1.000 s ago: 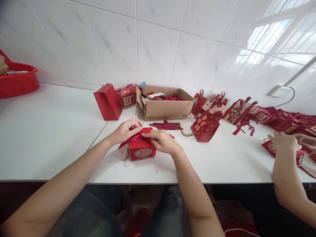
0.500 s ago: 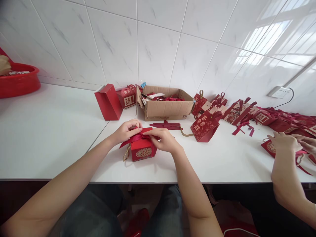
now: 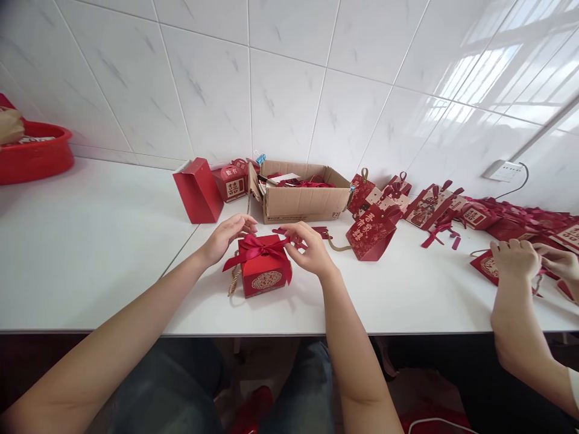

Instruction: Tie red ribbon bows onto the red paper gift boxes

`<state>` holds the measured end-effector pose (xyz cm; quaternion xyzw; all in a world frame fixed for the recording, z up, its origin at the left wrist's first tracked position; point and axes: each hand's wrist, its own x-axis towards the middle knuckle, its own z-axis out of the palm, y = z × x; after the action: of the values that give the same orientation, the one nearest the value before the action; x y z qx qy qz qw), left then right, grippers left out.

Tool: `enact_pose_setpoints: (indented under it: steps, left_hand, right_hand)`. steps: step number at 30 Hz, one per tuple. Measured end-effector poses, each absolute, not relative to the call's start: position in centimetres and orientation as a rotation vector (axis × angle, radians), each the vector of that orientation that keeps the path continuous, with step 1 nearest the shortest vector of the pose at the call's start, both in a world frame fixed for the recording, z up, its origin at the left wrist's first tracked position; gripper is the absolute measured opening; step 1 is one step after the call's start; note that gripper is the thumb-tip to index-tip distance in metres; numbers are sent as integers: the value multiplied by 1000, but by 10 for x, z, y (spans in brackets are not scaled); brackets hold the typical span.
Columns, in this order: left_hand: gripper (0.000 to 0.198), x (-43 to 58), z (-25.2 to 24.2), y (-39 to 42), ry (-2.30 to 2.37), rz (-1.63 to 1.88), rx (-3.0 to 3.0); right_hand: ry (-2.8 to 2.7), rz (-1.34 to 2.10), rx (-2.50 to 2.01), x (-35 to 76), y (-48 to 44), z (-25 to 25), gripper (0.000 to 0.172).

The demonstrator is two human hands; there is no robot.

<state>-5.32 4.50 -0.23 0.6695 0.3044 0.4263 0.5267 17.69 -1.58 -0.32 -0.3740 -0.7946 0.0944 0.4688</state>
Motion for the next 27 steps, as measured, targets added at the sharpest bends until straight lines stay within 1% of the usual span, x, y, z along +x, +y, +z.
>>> enact_pose_setpoints:
  steps: [2,4,7,9,13,15,21,24,27]
  left_hand:
    - [42,-54,-4,47,698,1023,1606]
    - [42,-55,-6,49,678,1047,1586]
    - [40,-56,-9,53,687,1110,1545]
    - [40,-57,-11,56,699,1135,1532]
    - [41,-54,-12,56,743,1110,1500]
    - [42,-51,-14,53,752,1073,1470]
    - [44,-39,-21,40,664,933,1357]
    - [46,-33,-25,39,602,827,1327]
    - [48,-30,-30,40,617,812,1396]
  right_hand:
    - [-1952,289,-920,180,-16,-2,29]
    - [-1947,450,-904,188,-17,0,34]
    - [-1833,715,-771,209,-20,3,56]
    - [-1785,813,-721,221,-23,1,71]
    - [-1992,1016,-874,221,-27,-16,104]
    - [-2026,1072,-936,209,-28,-26,115]
    - [-1861,1024,-987,179,-50,-38,124]
    - [-1763,932,-1120,189,-80,-42,121]
    - [-1542,804,-1313,215,-111,-48,114]
